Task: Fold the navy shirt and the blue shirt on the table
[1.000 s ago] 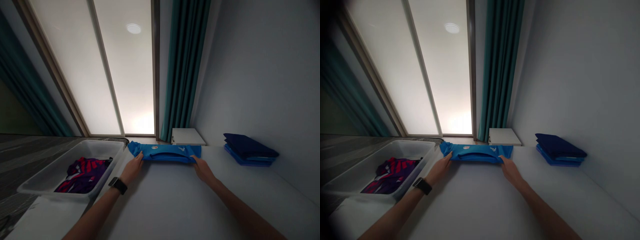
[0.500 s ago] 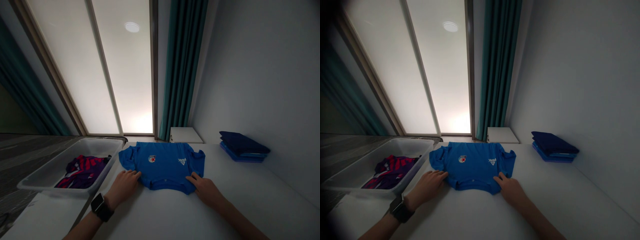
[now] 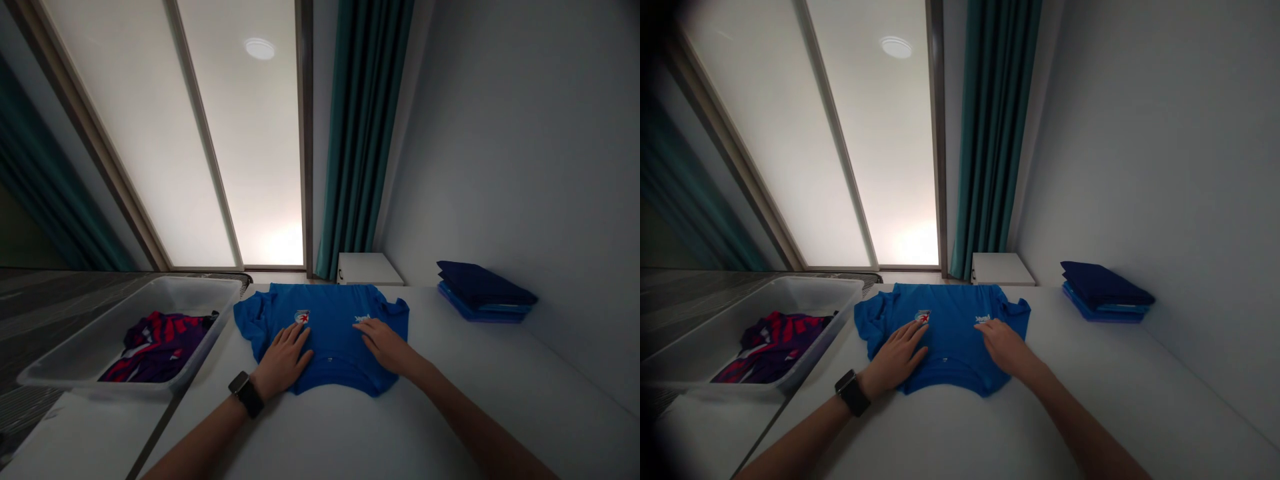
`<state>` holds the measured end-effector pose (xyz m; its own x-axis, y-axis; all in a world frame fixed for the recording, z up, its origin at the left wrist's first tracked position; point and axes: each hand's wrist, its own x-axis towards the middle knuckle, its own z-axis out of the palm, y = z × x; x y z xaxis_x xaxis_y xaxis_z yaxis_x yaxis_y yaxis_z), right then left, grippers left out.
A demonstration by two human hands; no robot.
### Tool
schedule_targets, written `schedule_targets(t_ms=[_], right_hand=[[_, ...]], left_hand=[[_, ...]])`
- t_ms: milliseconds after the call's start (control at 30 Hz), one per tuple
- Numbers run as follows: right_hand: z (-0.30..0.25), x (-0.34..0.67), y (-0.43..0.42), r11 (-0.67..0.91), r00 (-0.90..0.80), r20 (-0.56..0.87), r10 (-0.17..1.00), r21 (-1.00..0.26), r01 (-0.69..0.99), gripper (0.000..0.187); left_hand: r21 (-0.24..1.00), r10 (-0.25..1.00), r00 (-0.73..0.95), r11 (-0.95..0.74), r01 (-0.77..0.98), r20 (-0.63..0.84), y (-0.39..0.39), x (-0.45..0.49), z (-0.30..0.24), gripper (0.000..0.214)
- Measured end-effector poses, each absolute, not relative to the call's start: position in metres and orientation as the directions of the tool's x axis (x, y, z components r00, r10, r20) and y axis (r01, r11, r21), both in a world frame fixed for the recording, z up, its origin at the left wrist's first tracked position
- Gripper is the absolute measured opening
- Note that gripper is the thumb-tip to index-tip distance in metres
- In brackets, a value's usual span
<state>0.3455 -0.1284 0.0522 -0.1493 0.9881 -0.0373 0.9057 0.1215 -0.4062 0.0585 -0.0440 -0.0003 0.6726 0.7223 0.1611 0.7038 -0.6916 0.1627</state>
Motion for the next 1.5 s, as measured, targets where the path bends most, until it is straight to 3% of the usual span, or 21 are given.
schedule_targets(t_ms=[67, 300, 767, 1067, 1267, 1433, 1500], right_hand=[[0.031, 0.338, -0.115, 0.185, -0.191, 0.018, 0.982, -0.341, 0.922, 0.051], [-0.008, 0.334, -0.106, 0.199, -0.206, -0.018, 0.978, -0.195, 0.960, 0.067], [-0.015, 0.317, -0.178, 0.092, -0.091, 0.015, 0.996, -0.185, 0.978, 0.062], [0.011, 0.332, -0.104, 0.115, -0.097, 0.105, 0.990, -0.184, 0.976, 0.055], [-0.007, 0.370, -0.090, -0.148, 0.134, -0.076, 0.988, -0.218, 0.965, 0.067], [-0.019, 0.403, -0.112, -0.431, 0.423, -0.088, 0.902, -0.126, 0.894, 0.075], [-0.022, 0.411, -0.118, -0.478, 0.472, -0.076, 0.878, -0.094, 0.874, 0.076]], left_hand=[[0.143, 0.702, 0.697, -0.712, 0.687, 0.148, -0.044, 0.054, -0.011, 0.058], [0.107, 0.661, 0.743, -0.750, 0.653, 0.105, -0.044, 0.043, -0.017, 0.061], [0.057, 0.655, 0.745, -0.754, 0.654, 0.123, -0.106, 0.030, -0.014, 0.059], [0.100, 0.721, 0.676, -0.691, 0.715, 0.150, -0.028, 0.045, 0.010, 0.060], [0.125, 0.710, 0.696, -0.704, 0.699, 0.104, 0.012, 0.062, -0.007, 0.061], [0.148, 0.615, 0.766, -0.788, 0.597, 0.187, 0.004, 0.101, -0.014, 0.056], [0.161, 0.642, 0.743, -0.767, 0.621, 0.189, 0.002, 0.108, -0.014, 0.055]])
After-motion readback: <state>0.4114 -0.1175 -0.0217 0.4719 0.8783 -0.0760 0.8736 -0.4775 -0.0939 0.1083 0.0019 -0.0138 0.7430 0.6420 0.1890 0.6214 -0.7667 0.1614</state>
